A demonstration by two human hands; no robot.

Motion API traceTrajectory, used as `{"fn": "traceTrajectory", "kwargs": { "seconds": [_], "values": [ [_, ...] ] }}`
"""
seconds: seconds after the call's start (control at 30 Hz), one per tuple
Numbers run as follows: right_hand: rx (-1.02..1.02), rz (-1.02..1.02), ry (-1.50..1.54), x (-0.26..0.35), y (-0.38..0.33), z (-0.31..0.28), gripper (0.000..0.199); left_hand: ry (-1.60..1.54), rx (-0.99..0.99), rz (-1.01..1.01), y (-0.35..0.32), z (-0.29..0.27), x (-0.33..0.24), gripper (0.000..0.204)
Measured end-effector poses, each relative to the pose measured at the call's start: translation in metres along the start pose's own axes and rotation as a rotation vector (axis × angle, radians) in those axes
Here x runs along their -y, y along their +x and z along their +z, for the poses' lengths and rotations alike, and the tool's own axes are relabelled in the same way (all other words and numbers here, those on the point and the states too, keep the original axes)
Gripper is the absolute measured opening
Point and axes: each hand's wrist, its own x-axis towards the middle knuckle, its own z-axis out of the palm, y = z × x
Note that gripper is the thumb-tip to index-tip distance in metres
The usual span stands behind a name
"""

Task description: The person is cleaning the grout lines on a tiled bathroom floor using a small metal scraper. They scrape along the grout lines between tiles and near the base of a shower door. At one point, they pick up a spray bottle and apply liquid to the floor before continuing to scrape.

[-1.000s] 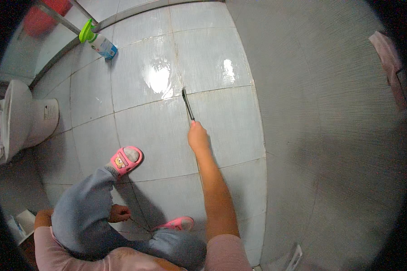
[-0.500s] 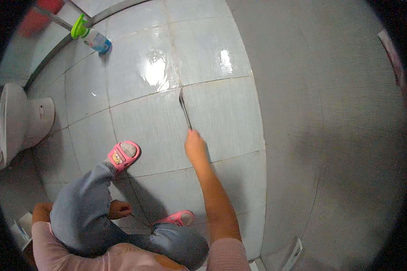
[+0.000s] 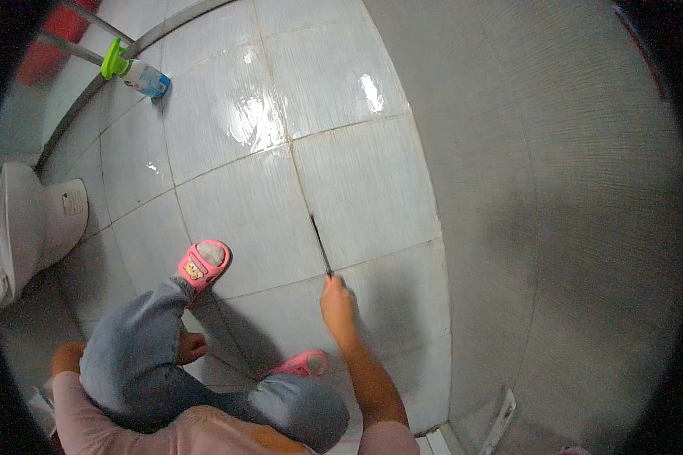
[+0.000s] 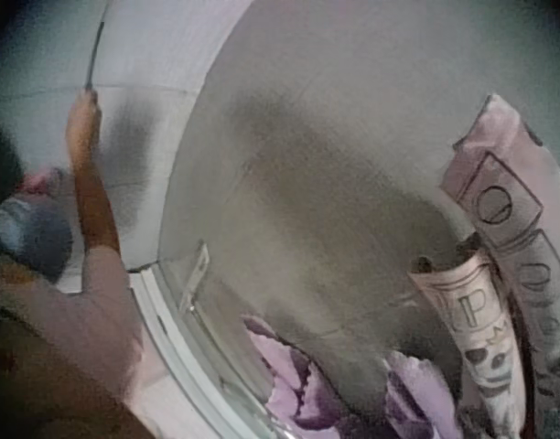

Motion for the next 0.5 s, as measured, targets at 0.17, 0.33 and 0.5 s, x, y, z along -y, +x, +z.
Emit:
{"fn": "traceTrajectory", "kwargs": {
  "seconds": [0.17,0.33,0.5],
  "values": [
    [0.000,-0.045,0.009,0.014,0.032,-0.001,0.030,0.005,0.018,-0.084,-0.020,-0.033,-0.011,0.018],
    [0.085,-0.018,-0.083,-0.047,-0.054,0.006,0.029,0.027,0.032,-0.107,-0.030,-0.051,-0.010,0.019],
    [0.061,-0.097,0.036,0.010,0.027,-0.006,0.027,0.110,0.073,-0.062,-0.004,-0.086,-0.031,0.020]
  ]
}}
